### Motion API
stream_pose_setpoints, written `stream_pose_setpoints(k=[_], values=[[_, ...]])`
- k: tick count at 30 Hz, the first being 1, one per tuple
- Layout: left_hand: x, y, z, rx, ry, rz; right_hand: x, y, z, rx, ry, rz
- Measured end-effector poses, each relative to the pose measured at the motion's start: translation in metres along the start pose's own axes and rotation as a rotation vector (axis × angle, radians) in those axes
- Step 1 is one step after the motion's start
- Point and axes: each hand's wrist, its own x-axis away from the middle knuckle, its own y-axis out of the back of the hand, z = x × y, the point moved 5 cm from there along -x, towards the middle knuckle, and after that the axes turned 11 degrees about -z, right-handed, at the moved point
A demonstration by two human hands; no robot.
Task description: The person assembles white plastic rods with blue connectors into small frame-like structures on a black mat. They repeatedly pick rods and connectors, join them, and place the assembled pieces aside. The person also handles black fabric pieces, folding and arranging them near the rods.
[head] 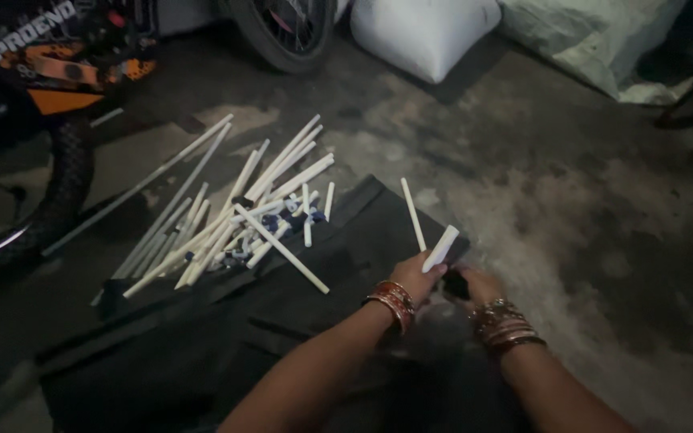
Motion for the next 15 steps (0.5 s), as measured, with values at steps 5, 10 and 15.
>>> stream_pose_setpoints(k=[5, 10, 15], values=[[-0.031, 0.007, -0.004, 0.085, -0.21, -0.136, 0.008, -0.071, 0.021, -0.422, -0.046, 0.237], [-0.055, 0.044, 0.02, -0.048, -0.083, -0.4, 0.067, -0.107, 0.053, -0.253, -0.04, 0.405], [-0.081, 0.087, 0.014, -0.242, -0.246, -0.491, 0.109, -0.117, 0.074, -0.101, 0.055, 0.43]])
